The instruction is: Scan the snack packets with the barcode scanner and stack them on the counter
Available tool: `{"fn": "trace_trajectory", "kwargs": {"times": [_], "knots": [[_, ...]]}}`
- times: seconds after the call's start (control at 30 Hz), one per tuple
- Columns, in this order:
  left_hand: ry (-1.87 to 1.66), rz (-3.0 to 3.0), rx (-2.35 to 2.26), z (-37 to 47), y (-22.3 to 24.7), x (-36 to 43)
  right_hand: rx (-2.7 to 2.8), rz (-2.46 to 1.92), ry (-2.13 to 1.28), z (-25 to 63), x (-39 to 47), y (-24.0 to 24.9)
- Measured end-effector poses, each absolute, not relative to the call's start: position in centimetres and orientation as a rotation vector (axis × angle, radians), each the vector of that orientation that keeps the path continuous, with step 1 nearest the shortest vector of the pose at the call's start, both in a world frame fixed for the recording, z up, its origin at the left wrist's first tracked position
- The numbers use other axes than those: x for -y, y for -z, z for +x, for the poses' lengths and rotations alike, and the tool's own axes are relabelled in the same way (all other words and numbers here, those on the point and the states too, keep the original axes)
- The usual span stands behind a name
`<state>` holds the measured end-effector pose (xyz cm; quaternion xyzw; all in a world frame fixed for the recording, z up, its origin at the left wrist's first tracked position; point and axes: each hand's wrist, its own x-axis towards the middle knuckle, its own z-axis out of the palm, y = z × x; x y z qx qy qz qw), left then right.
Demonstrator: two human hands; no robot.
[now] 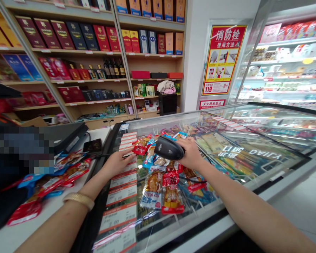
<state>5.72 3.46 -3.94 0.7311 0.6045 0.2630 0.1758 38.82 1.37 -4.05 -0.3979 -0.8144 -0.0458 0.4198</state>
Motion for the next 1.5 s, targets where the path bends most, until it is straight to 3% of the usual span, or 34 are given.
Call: {"fn": "trace_trajectory", "kwargs": {"times": [0.1, 0.2, 0.47, 0.6, 1.13, 1.27, 1.5], "knots": [[-1.032, 1.751, -1.836, 5.3, 3.8, -3.3, 2.039, -0.989, 0.109, 38.8, -1.3, 4.0], [-1.077, 1.736, -1.823, 5.3, 3.9, -3.2, 2.034, -0.982, 0.107, 38.7, -1.3, 4.0], [-0.206, 2.576, -1.849, 7.9, 3.6, -1.6, 2.06, -0.977, 0.105, 38.6, -1.2, 4.1], [-0.036, 2.62, -1.757, 8.3, 3.8, -1.4, 2.064, -0.969, 0.106, 38.6, -1.2, 4.1], [-0.835, 2.351, -1.81, 7.5, 3.7, -2.2, 2.047, -0.959, 0.115, 38.7, -1.3, 4.2], [-1.194, 1.875, -1.56, 8.0, 2.9, -1.6, 2.043, -0.984, 0.128, 38.7, -1.3, 4.1], [-1.256, 0.913, -1.221, 8.1, 0.7, -0.9, 2.057, -1.033, 0.122, 38.8, -1.2, 3.8]]}}
